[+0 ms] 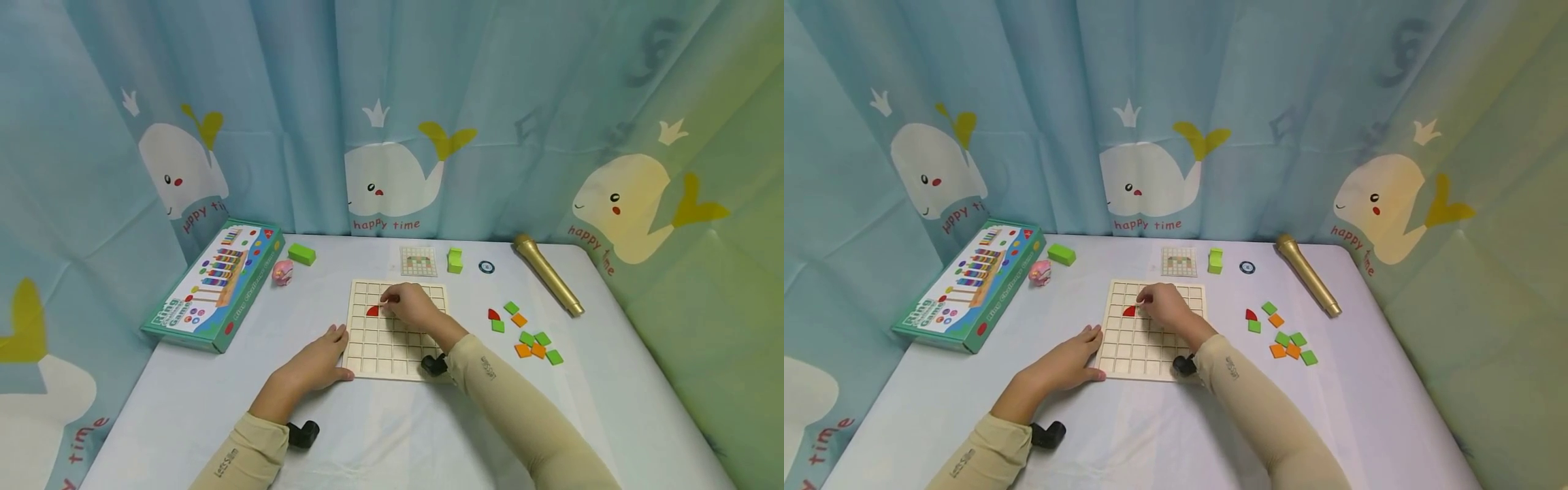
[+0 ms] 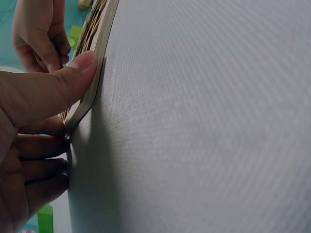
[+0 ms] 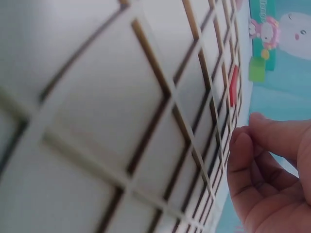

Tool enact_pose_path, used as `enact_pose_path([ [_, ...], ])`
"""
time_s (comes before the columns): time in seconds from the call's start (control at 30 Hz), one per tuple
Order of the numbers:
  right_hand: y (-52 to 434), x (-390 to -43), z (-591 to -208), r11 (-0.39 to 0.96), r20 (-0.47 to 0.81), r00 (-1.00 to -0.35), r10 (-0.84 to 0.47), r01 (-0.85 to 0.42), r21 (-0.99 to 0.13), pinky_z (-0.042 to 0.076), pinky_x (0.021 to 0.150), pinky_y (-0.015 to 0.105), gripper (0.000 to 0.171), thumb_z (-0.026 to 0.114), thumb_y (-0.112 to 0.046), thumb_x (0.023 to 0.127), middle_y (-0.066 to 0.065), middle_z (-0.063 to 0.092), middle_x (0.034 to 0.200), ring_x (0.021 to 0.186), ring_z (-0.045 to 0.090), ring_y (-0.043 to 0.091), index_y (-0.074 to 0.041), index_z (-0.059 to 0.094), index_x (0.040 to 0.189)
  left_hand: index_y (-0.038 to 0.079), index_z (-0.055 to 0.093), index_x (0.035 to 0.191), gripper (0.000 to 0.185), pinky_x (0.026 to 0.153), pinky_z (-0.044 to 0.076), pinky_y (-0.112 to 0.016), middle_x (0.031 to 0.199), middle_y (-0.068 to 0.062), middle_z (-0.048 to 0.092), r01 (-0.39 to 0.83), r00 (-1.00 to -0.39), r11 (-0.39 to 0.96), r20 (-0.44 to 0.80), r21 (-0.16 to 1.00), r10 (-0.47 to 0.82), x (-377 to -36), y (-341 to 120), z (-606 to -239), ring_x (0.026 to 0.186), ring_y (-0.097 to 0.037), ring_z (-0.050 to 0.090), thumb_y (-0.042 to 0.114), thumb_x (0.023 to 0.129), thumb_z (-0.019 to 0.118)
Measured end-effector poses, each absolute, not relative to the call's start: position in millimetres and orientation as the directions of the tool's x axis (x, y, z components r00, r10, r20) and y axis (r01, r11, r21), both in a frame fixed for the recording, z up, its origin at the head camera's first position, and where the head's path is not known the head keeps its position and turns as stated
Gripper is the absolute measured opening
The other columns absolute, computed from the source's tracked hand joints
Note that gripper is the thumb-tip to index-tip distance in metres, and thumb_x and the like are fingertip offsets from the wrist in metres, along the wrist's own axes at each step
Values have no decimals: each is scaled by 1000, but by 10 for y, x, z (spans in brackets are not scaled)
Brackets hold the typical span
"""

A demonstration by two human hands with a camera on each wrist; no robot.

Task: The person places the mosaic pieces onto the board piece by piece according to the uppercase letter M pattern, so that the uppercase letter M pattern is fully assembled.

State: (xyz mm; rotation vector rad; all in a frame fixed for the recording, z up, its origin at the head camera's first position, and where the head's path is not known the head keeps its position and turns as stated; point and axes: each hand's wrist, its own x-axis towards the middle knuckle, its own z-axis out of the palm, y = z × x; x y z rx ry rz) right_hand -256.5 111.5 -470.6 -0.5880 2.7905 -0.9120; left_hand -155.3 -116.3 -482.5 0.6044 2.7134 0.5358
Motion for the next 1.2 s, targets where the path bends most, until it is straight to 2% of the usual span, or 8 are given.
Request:
enact_pose_path([
  [0.13, 1264, -2575, -4665, 741, -9, -926, -378, -297, -602, 54, 81, 36, 14, 70, -8, 96, 5, 73, 101, 94, 66, 21, -4, 76, 107, -9, 39, 149, 84, 118, 28, -46, 160, -21, 32, 338, -864, 844, -219, 417, 454, -1549, -1161, -4821, 149, -37, 25, 34, 89, 78],
  [0.6, 1952, -2606, -4524, 771, -2, -970, -242, -191, -607, 55, 75, 40, 19, 67, -12, 98, 11, 70, 102, 94, 65, 28, -1, 74, 111, -12, 42, 147, 82, 116, 31, -48, 157, -23, 36, 360, -864, 823, -176, 438, 472, -1521, -1182, -4817, 147, -40, 28, 32, 88, 79],
  [0.9, 2378, -2544, -4522, 793, 11, -990, -144, -122, -596, 53, 66, 35, 17, 68, -14, 97, 11, 73, 99, 85, 65, 24, -2, 75, 108, -11, 42, 147, 81, 116, 31, -48, 157, -23, 36, 354, -864, 822, -180, 446, 470, -1513, -1171, -4807, 148, -40, 27, 31, 88, 79],
  [1.07, 2598, -2494, -4516, 799, -15, -996, -89, -62, -598, 52, 61, 33, 20, 66, -15, 99, 14, 72, 98, 77, 65, 25, 0, 74, 111, -11, 42, 147, 83, 116, 31, -48, 157, -22, 36, 356, -867, 825, -174, 439, 467, -1528, -1174, -4846, 148, -39, 27, 32, 87, 79],
  [1.2, 2778, -2472, -4526, 797, -45, -998, -43, -7, -605, 53, 63, 33, 23, 64, -16, 100, 16, 71, 99, 79, 65, 27, 1, 72, 113, -11, 42, 147, 83, 116, 30, -48, 157, -23, 35, 356, -868, 825, -173, 439, 466, -1536, -1175, -4860, 148, -40, 27, 33, 87, 80],
])
